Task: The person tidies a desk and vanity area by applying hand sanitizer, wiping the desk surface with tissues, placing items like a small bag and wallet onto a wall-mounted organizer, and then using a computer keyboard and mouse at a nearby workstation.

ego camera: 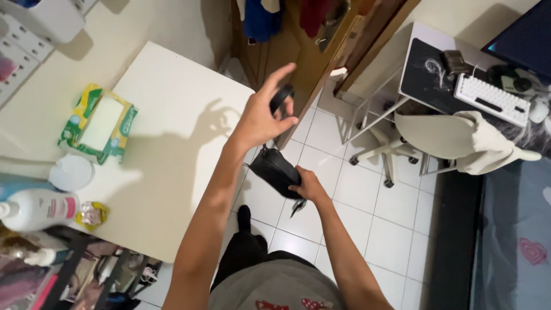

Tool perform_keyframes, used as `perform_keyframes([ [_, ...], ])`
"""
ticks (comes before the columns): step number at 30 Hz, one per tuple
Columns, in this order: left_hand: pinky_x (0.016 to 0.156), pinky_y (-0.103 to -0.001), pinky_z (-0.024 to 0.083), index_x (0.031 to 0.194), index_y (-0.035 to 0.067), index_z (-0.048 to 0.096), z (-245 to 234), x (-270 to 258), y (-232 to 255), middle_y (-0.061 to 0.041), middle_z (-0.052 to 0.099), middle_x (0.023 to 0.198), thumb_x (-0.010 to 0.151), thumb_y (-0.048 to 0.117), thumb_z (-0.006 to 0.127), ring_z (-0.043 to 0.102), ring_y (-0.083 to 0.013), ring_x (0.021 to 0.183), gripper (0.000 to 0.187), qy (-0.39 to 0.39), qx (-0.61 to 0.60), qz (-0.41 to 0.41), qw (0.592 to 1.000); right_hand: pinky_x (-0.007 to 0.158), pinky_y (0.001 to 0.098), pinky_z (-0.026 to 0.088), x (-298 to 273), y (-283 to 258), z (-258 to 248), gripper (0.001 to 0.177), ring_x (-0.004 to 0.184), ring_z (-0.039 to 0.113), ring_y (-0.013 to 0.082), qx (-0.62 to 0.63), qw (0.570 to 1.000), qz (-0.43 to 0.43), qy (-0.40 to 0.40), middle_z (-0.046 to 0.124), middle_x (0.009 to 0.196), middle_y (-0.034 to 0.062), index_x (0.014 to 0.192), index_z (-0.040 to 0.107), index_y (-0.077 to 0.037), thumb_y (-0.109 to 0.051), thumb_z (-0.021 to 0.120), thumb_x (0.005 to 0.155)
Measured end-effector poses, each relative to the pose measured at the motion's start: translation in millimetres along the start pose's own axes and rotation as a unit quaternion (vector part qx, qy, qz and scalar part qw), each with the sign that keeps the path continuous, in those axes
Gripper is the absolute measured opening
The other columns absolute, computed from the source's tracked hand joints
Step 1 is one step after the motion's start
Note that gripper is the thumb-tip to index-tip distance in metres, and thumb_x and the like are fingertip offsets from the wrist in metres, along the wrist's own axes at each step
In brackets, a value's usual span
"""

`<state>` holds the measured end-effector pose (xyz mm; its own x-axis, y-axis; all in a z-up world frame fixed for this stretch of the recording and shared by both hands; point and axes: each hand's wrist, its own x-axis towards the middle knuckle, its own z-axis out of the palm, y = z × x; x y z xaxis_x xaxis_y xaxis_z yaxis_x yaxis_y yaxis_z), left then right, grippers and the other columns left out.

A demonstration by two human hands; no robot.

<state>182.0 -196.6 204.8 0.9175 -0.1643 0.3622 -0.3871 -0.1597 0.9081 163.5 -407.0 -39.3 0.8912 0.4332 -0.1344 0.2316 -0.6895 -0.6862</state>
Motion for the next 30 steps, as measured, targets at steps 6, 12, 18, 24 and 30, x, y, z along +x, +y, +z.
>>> perform_keyframes([
  [6,0.049,-0.024,0.038,0.099,0.012,0.059,10,45,-13,-0.004,0.051,0.057,0.069,-0.005,0.058,0.048,-0.0098,0.049,0.035,0.055,0.151,0.075,0.984,0.077,0.038,0.046,53,-1,12,0.059,0.091,0.056,0.0349,-0.087,0.996,0.011,-0.019,0.059,0.099,0.018,0.109,0.048,-0.004,-0.008,0.075,0.057],
  [12,0.053,-0.019,0.038,0.092,0.004,0.053,2,69,-34,-0.004,0.062,0.067,0.086,0.0,0.058,0.056,-0.0066,0.06,0.008,0.13,-0.144,0.064,0.979,0.076,0.0343,0.049,108,-35,-12,0.07,0.091,0.058,0.0246,0.144,0.988,0.044,0.02,0.057,0.105,0.0141,0.125,0.038,-0.01,-0.008,0.069,0.062],
  [18,0.051,-0.018,0.044,0.091,0.002,0.052,1,83,-62,-0.002,0.063,0.066,0.085,0.001,0.054,0.06,-0.0055,0.059,0.006,0.104,-0.183,-0.013,0.977,0.09,0.0342,0.042,143,-68,-72,0.066,0.109,0.049,0.0228,0.421,0.901,-0.023,0.098,0.047,0.126,0.0137,0.132,0.03,-0.001,-0.007,0.06,0.074],
  [24,0.047,-0.02,0.032,0.086,0.0,0.054,-26,115,-83,-0.002,0.056,0.054,0.081,-0.003,0.061,0.046,-0.0092,0.051,0.01,0.157,-0.027,0.012,0.987,0.097,0.038,0.041,151,-99,-127,0.053,0.117,0.046,0.0262,0.865,0.478,-0.135,0.074,0.044,0.128,0.0175,0.132,0.03,0.005,-0.022,0.042,0.088],
  [30,0.057,-0.021,0.04,0.089,0.002,0.054,-46,146,-105,-0.011,0.053,0.058,0.082,-0.001,0.063,0.046,-0.0114,0.058,0.012,0.199,0.045,-0.062,0.977,0.096,0.0353,0.043,170,-133,-165,0.047,0.114,0.05,0.0276,0.738,0.656,-0.066,0.146,0.048,0.124,0.0239,0.128,0.035,0.009,-0.025,0.031,0.096],
])
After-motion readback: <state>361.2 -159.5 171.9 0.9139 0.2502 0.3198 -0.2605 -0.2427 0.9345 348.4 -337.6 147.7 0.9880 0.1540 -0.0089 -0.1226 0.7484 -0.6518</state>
